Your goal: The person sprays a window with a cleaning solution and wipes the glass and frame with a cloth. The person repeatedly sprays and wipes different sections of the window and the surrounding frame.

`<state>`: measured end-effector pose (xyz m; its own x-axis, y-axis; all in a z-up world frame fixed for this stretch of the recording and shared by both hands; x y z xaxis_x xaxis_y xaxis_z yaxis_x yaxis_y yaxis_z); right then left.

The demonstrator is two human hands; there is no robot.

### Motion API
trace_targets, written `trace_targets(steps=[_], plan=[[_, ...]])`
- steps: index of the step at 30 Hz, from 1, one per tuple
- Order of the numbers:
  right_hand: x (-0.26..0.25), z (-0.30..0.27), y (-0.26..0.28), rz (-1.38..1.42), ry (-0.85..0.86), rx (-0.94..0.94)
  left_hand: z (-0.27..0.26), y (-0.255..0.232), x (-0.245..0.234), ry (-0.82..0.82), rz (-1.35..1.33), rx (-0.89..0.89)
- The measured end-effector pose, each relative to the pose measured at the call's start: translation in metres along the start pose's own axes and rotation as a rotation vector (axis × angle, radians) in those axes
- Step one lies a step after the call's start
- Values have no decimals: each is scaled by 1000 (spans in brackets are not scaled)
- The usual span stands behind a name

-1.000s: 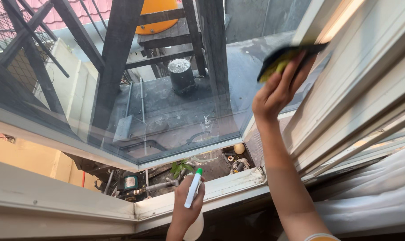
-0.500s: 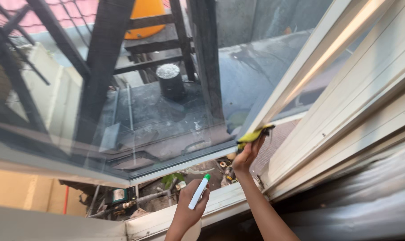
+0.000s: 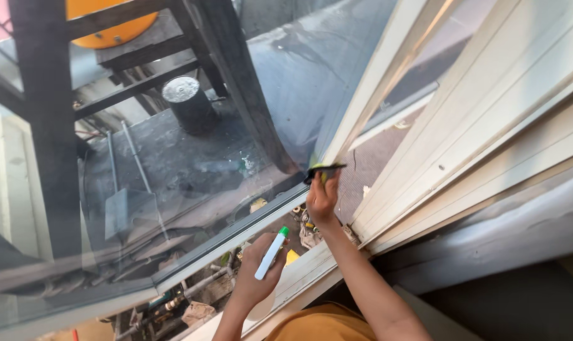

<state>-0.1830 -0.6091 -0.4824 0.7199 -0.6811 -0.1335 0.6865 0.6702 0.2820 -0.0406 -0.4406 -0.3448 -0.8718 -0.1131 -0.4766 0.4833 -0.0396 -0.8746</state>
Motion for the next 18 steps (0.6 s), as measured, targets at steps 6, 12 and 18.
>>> trace_targets(steps=[6, 12, 18], plan=[[-20, 18, -2, 74, -51, 154, -3, 16, -5, 47, -77, -47], [-66, 171, 31, 72, -397, -28, -4, 27, -4, 76, -20, -64], [-53, 170, 38, -56, -370, -64, -9, 30, -11, 62, -54, -53]])
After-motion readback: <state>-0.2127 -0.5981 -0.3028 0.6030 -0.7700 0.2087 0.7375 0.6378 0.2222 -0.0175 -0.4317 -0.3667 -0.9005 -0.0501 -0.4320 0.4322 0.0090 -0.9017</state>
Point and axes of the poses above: each hand's wrist, its own z-axis towards the middle knuckle, its own x-axis out of the palm, y = z × x, the point moved 6 cm from there along z, towards the middle knuckle, and after that the axes turned 5 degrees about -x, right-handed, at the moved point
